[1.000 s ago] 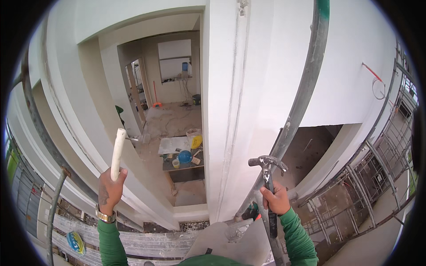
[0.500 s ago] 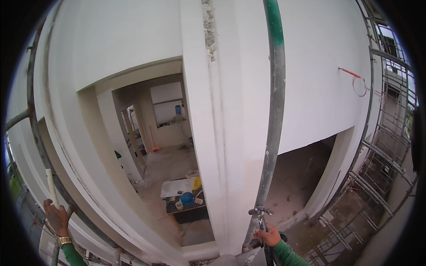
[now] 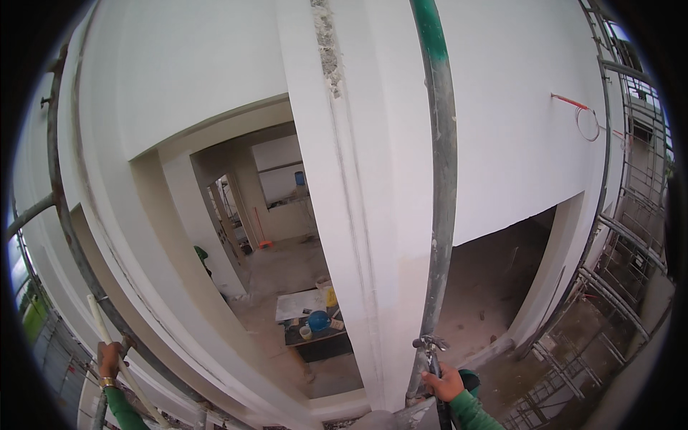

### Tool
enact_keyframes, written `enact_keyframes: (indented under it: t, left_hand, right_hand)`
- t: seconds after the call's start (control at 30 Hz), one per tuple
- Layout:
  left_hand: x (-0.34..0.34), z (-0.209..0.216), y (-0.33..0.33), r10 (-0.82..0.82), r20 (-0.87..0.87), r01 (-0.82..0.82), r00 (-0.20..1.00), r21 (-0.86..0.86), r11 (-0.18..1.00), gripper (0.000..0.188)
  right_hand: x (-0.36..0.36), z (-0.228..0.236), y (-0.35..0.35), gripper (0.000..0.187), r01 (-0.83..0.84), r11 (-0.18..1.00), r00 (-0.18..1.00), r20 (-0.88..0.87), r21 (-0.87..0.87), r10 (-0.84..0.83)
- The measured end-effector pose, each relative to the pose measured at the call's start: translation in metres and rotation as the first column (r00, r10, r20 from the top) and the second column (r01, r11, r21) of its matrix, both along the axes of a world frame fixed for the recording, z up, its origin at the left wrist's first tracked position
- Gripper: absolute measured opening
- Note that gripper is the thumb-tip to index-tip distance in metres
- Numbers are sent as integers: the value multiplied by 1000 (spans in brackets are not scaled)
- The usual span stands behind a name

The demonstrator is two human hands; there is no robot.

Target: The person uses a hammer to drive nails into a white wall while standing on scaffolding. They repeatedly position a nail and strike it with the hammer, occasionally adjusting their grip and stance.

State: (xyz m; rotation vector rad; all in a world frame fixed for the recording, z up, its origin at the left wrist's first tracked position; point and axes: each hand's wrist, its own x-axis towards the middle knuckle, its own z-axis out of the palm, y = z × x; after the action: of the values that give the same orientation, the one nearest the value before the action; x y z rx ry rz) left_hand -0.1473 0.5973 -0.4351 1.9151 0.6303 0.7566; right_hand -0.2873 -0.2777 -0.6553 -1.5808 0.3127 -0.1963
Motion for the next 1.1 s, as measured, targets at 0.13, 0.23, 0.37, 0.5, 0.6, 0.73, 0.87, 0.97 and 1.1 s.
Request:
enact_keyframes:
  t: [0.13,0.23,0.37,0.5,0.6,0.73,0.87,0.97,1.1]
  left_hand:
    - [4,-10,68,-141,-118,160,983,162,974,33]
    - [8,-9,67,-103,-225,156,969,231,960,33]
    - [-1,8,-11,37,-395,139,918,407,903,34]
    - [-41,46,-87,202,-457,112,866,571,813,35]
    - [-51,49,-109,291,-393,34,872,642,766,41]
    - [-48,29,-83,408,-280,-37,869,785,618,43]
    - [-34,19,-78,373,-305,-11,877,761,648,40]
    - [-30,29,-100,348,-401,55,848,718,694,40]
    - [-51,58,-120,402,-406,74,821,773,631,43]
  right_hand:
    - [-2,14,8,27,1,999,998,-56,-42,-4]
    - [1,11,5,29,-2,991,1000,-28,-137,-2]
    - [-4,19,1,32,20,981,999,-27,-191,-26]
    - [-1,16,2,36,21,973,1000,13,-230,-18]
    - [-6,27,5,37,13,961,1000,4,-277,-13]
    - [-2,12,1,38,7,964,998,60,-267,9]
    - [3,-3,-7,36,23,984,999,30,-176,-18]
    - [-3,9,-4,35,38,990,999,23,-133,-35]
    - [10,-4,-1,30,-14,1000,997,75,14,13]
